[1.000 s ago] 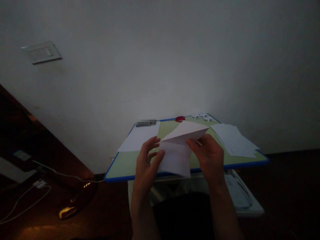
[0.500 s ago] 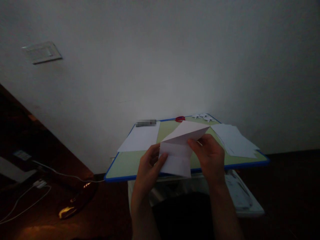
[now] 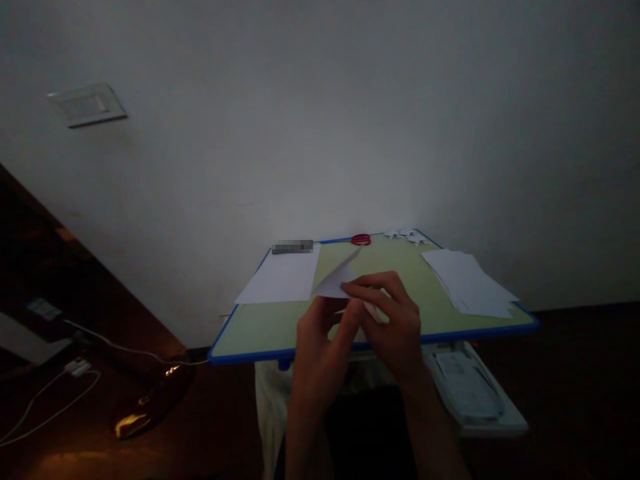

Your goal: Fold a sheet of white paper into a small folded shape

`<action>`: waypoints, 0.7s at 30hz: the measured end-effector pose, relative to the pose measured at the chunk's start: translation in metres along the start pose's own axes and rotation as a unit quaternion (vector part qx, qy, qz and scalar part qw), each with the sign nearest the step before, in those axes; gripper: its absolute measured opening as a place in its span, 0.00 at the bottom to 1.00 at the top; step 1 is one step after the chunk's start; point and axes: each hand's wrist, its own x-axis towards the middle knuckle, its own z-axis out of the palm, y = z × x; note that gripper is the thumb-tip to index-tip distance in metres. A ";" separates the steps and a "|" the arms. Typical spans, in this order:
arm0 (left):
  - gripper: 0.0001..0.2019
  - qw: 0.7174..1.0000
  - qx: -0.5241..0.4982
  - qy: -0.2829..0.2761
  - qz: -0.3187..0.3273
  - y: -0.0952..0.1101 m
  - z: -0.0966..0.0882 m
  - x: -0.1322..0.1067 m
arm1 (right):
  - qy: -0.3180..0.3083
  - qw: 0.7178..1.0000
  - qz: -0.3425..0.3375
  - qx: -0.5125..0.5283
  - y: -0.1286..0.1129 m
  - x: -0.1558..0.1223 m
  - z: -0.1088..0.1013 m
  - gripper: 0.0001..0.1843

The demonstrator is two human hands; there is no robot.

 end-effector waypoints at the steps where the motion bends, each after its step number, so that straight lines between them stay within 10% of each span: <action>1: 0.17 1.000 -0.004 0.023 0.002 -0.002 0.001 0.002 | -0.013 1.000 -0.005 0.006 -0.001 0.000 0.001 0.11; 6: 0.17 0.990 -0.001 0.142 0.011 -0.020 -0.007 0.009 | -0.079 0.995 -0.029 0.059 -0.003 0.000 -0.005 0.11; 13: 0.17 0.981 -0.014 0.193 0.015 -0.035 -0.022 0.014 | 0.016 1.000 0.013 0.009 0.016 -0.002 -0.027 0.17; 21: 0.21 0.981 -0.055 0.183 -0.022 -0.026 -0.021 0.013 | -0.131 0.980 0.109 0.103 0.033 -0.007 -0.034 0.27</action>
